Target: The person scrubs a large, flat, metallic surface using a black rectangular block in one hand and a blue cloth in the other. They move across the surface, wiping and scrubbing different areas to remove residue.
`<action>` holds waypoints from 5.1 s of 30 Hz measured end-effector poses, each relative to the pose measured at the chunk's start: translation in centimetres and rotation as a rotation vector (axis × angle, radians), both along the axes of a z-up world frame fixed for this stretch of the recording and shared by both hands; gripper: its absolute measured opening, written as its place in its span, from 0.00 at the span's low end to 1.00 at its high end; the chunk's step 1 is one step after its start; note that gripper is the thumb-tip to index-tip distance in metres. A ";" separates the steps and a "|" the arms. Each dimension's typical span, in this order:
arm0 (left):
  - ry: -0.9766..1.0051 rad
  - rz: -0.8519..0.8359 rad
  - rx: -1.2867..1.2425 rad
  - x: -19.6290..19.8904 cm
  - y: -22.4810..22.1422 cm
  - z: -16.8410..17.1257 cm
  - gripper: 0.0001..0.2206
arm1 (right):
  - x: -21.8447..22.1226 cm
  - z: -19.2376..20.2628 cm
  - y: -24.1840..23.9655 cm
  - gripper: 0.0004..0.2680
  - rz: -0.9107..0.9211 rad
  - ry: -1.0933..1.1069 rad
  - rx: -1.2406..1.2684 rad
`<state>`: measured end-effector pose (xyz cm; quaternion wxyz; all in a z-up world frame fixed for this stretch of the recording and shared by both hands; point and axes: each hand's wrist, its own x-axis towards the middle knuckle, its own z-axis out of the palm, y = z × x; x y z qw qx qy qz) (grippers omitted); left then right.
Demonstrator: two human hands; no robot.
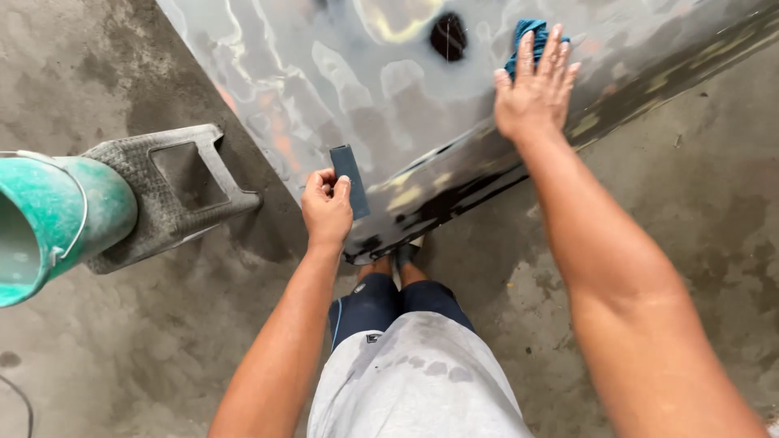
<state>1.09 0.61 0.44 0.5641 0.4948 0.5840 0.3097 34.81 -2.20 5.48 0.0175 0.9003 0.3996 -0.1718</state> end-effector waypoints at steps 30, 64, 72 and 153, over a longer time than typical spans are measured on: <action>0.153 0.337 0.166 18.9 3.7 2.1 0.08 | 12.3 -4.8 6.1 0.23 0.697 0.056 0.327; 0.151 0.469 0.101 35.5 -0.3 2.2 0.09 | 41.8 -5.5 4.9 0.26 0.270 -0.080 0.248; 0.199 0.503 0.096 34.6 -0.1 2.8 0.09 | 20.3 -2.6 5.8 0.23 1.036 0.251 0.305; 1.171 0.262 0.580 52.2 13.6 4.4 0.19 | 56.7 -5.5 19.8 0.21 0.554 -0.117 0.414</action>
